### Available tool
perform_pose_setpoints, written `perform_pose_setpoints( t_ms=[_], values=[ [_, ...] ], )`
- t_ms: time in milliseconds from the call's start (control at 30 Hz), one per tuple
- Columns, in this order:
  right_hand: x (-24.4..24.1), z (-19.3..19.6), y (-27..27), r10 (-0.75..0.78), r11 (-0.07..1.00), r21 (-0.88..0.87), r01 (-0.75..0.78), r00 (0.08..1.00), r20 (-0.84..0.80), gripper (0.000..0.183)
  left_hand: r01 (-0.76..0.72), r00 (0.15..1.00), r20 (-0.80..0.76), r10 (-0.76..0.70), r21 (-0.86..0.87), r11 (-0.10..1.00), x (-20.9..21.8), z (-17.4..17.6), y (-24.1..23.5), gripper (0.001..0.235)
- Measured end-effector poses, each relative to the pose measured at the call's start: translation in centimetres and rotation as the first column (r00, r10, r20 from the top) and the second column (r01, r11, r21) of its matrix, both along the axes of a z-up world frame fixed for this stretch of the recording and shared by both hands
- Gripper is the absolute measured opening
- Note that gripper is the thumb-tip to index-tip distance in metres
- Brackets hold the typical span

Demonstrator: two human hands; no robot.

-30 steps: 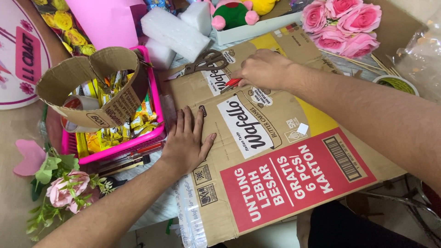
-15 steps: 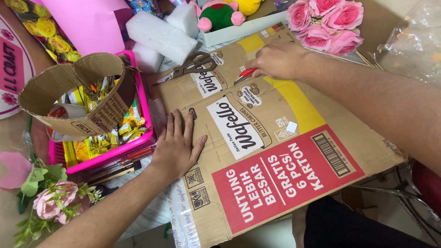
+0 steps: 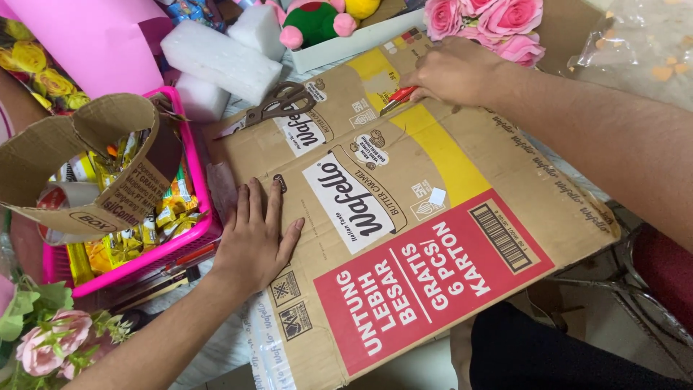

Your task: Using a utility knife to cut through the tape and cardboard of a box to open or flatten it.

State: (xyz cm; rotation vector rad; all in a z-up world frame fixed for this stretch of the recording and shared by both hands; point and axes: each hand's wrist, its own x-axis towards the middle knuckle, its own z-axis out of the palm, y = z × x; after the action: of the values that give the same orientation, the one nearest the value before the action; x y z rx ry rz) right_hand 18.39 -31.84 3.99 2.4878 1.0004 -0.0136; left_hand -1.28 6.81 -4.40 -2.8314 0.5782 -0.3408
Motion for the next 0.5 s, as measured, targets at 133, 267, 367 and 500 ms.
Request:
perform_pose_setpoints(
  t_ms=[133, 267, 367, 500],
  values=[
    [-1.1, 1.9, 0.2, -0.102, 0.994, -0.038, 0.099, 0.992, -0.077, 0.029, -0.007, 0.999, -0.043, 0.007, -0.005, 1.0, 0.0, 0.3, -0.1, 0.08],
    [-0.8, 1.9, -1.1, -0.14, 0.985, -0.109, 0.136, 0.99, -0.029, 0.049, -0.004, 0.999, -0.035, 0.004, -0.02, 1.0, -0.1, 0.5, -0.2, 0.08],
    [-0.6, 2.0, -1.8, -0.135, 0.982, -0.13, 0.134, 0.991, -0.003, 0.045, -0.011, 0.998, -0.067, 0.009, -0.04, 0.999, -0.1, 0.6, -0.1, 0.08],
    [-0.8, 2.2, -2.6, -0.188, 0.963, -0.193, 0.19, 0.982, 0.027, 0.05, 0.013, 0.999, -0.032, -0.014, -0.029, 1.0, -0.2, 0.6, -0.1, 0.079]
  ],
)
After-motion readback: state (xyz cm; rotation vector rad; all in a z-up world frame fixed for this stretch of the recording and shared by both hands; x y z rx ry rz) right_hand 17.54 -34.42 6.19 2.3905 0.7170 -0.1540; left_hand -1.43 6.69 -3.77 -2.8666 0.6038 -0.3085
